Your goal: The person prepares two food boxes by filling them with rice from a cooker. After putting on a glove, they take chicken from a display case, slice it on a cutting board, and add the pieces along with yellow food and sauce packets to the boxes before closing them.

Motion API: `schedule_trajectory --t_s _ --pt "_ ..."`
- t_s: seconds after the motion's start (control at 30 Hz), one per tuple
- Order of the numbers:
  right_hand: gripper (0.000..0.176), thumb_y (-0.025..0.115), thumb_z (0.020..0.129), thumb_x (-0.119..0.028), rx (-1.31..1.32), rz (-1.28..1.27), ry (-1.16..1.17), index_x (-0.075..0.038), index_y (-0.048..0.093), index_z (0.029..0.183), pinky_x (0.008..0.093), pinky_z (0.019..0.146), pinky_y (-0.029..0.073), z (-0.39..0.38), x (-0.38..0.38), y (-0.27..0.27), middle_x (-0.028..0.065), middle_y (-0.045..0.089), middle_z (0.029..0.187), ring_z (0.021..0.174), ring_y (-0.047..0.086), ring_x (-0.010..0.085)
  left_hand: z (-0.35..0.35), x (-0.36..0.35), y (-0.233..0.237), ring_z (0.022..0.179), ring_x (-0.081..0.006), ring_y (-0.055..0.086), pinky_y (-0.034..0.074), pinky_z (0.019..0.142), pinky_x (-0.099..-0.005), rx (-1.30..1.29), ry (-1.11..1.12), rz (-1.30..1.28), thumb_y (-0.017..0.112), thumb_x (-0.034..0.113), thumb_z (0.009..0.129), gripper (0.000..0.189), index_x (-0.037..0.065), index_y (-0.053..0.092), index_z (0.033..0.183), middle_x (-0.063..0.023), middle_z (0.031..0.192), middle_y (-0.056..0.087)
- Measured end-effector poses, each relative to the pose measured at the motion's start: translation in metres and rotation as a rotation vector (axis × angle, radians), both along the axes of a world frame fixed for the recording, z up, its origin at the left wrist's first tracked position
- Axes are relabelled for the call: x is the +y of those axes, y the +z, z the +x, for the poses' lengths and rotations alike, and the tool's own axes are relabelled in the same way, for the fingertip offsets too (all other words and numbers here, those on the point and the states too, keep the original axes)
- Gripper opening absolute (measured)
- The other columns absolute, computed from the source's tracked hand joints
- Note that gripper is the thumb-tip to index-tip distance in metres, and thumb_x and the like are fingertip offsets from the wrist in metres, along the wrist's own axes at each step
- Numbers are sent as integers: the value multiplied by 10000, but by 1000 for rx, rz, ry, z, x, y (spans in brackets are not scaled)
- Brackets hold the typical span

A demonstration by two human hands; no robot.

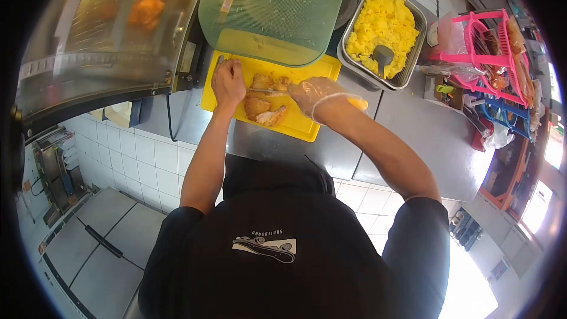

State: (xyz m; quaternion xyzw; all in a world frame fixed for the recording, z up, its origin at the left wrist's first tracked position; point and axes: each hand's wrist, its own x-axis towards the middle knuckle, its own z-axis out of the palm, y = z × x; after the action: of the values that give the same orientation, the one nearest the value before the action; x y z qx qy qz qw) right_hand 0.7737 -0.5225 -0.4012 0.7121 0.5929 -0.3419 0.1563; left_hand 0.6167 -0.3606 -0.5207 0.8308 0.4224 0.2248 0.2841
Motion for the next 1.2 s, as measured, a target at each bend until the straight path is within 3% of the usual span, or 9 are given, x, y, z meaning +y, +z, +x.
schedule_trajectory --t_s 0.1,0.2,0.4,0.6,0.7,0.77,1.0,1.07,1.2 --pt "374 480 955 -77 0 19 30 -106 553 1321 462 786 572 4 0 -10 188 707 985 937 708 364 2 -1 -3 824 -390 592 459 788 -494 38 20 6 530 199 950 309 1 606 724 -172 784 647" --pt "316 491 959 -99 8 40 23 -101 627 1244 468 806 570 8 -4 -22 183 720 994 961 707 360 0 -6 -6 829 -391 591 459 792 -498 35 50 115 516 200 953 309 0 609 737 -180 795 648" --pt "417 478 964 -102 23 8 133 -138 543 1374 456 795 573 15 -5 -39 186 715 968 942 705 366 0 -12 -13 864 -384 592 461 791 -498 113 48 52 519 199 949 295 -1 633 763 -180 820 658" --pt "462 417 1008 -154 -32 21 117 -163 446 1469 454 758 576 22 -7 -58 175 702 928 887 701 363 3 -13 -11 873 -376 601 463 774 -490 165 59 173 552 212 935 287 8 671 772 -170 819 678" --pt "424 411 1037 -215 -27 -40 140 -176 456 1457 455 740 573 27 -7 -67 181 687 911 883 695 360 4 -15 -10 889 -379 609 464 782 -498 155 61 232 560 215 929 291 3 679 769 -175 845 694" --pt "349 406 1064 -341 -1 30 62 -148 523 1329 474 750 561 27 -8 -63 184 664 945 880 683 369 8 -12 -7 907 -382 615 464 789 -508 192 48 250 575 218 918 285 2 678 765 -172 876 707" --pt "319 416 1063 -367 32 26 -25 -113 552 1200 497 770 538 14 -16 -31 195 659 943 887 671 375 2 -11 32 918 -379 628 475 806 -489 64 70 225 583 241 915 301 4 686 760 -174 846 706" --pt "313 423 1059 -362 -14 136 3 -99 544 1179 496 755 537 13 -20 -31 186 656 921 856 668 368 0 -9 47 857 -382 649 486 766 -492 43 41 180 577 283 921 350 7 670 727 -184 812 689" --pt "269 423 1041 -283 -62 183 20 -96 591 1137 502 728 534 25 -10 -31 205 664 879 852 679 394 12 -4 35 821 -393 656 499 729 -512 119 98 51 575 269 917 330 7 697 757 -210 784 685"
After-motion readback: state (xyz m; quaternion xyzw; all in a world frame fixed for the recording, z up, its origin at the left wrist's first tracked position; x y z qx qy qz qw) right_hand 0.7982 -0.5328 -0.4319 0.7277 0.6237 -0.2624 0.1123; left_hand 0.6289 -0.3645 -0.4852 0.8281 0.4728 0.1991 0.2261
